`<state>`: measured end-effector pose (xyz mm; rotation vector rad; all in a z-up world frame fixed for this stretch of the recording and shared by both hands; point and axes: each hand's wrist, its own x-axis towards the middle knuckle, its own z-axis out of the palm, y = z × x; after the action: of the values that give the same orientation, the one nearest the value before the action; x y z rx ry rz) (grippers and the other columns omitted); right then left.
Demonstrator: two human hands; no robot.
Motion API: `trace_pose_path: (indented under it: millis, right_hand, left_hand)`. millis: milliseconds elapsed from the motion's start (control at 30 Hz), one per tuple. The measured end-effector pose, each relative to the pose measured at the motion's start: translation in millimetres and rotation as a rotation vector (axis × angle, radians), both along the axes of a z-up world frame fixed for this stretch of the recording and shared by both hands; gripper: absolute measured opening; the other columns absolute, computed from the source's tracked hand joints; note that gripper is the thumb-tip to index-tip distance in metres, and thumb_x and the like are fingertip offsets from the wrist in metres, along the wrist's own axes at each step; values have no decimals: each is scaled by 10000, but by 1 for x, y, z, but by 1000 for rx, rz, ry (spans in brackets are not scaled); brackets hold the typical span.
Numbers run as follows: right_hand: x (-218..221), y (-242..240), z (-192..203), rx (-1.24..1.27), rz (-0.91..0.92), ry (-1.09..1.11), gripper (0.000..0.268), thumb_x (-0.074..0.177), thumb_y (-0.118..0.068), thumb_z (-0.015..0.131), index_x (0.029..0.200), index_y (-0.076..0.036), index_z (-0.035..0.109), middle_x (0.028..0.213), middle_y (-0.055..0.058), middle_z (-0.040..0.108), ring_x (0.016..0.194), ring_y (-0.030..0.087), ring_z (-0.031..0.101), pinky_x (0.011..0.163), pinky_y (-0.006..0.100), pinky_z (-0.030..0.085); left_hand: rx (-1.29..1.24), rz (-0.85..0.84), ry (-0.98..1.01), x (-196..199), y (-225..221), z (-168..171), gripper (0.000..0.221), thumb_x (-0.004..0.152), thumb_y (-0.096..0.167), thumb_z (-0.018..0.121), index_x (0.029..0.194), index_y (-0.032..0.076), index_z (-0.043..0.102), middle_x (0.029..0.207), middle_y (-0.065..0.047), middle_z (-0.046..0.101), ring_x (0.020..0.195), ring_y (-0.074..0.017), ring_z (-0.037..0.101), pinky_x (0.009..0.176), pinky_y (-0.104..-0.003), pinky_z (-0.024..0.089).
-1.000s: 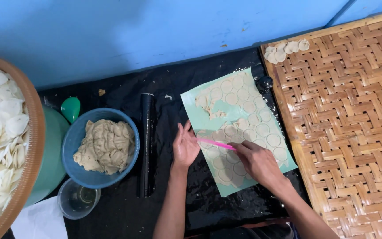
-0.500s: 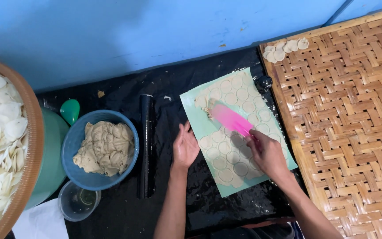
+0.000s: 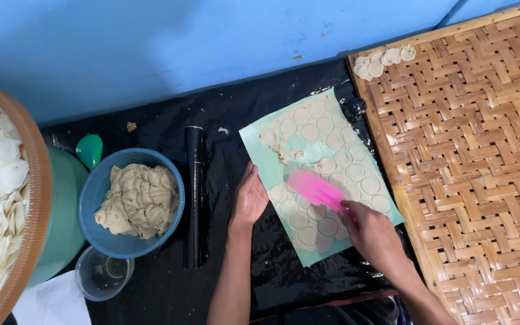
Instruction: Manually scraping and separating circular dough shapes from a template onto a woven tray for drying.
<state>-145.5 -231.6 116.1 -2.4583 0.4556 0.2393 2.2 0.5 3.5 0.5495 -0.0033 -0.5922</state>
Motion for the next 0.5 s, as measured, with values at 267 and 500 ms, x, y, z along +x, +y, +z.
trace_pose_path:
  millis: [267,500]
  right_hand:
    - [-4,4,-9,-65,64,-88,316,929,-274,644,1167,-80,719,1007,151,756,825,377,727,709,465,575]
    - [4,2,-13,-71,112,-46,339,931,-290,634,1172,-78,742,1023,158,753,822,401,720,731,490,575]
  left_hand:
    - [1,0,-12,-2,0,0,487,1105,286,451,1548,88,408,1501,-57,529,1379,-195,500,1144,-390,402]
    - [4,9,-15,-1,1,-10,489,1113,316,469,1536,79,404,1498,-81,529,1381,-222,500,1147,-417,402]
